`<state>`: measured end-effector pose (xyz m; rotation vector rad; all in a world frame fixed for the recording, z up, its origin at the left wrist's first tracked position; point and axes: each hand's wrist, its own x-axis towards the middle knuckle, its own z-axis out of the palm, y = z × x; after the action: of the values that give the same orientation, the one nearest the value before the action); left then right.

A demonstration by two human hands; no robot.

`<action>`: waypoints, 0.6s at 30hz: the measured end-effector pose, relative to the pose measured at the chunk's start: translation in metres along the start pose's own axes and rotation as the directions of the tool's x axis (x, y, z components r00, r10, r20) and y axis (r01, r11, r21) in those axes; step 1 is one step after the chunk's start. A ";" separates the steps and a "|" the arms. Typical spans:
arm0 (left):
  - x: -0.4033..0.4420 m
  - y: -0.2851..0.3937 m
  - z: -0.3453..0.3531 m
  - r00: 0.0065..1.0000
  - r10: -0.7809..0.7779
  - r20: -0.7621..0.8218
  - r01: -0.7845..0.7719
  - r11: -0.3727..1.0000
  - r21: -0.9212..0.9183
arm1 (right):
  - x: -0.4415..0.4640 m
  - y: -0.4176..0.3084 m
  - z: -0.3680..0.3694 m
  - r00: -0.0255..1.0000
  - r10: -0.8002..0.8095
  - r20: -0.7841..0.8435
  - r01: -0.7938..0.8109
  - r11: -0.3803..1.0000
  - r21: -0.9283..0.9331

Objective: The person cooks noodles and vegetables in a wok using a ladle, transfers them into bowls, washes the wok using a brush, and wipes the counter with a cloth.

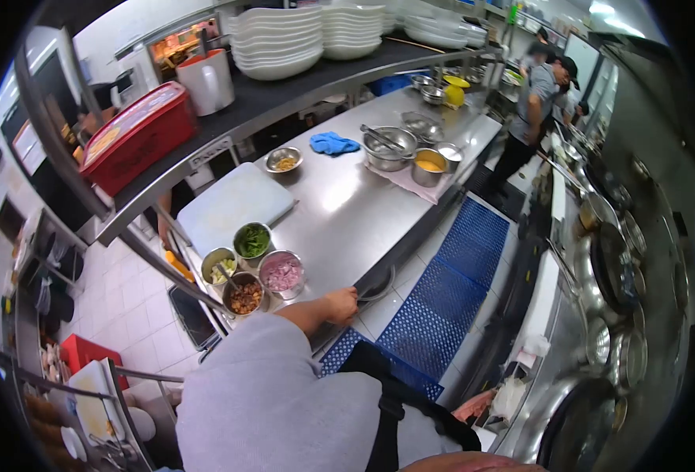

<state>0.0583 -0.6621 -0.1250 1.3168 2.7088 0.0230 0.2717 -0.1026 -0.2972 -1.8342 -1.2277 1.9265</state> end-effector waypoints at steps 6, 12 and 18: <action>0.002 0.007 -0.021 0.991 -0.004 0.134 -0.006 0.997 0.077 | 0.035 0.014 -0.017 0.997 0.022 -0.067 -0.015 0.995 0.096; 0.000 0.012 -0.033 0.994 0.001 0.111 -0.010 0.997 0.080 | 0.036 0.011 -0.014 0.999 -0.021 -0.035 0.013 0.978 -0.208; 0.003 0.011 -0.034 0.987 -0.025 0.156 0.009 0.995 0.099 | -0.040 -0.018 0.003 0.984 -0.123 0.129 0.159 0.933 -0.323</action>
<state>0.0612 -0.6516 -0.0906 1.2626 2.6174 -0.2087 0.2705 -0.1189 -0.2567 -1.7466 -1.7623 1.8487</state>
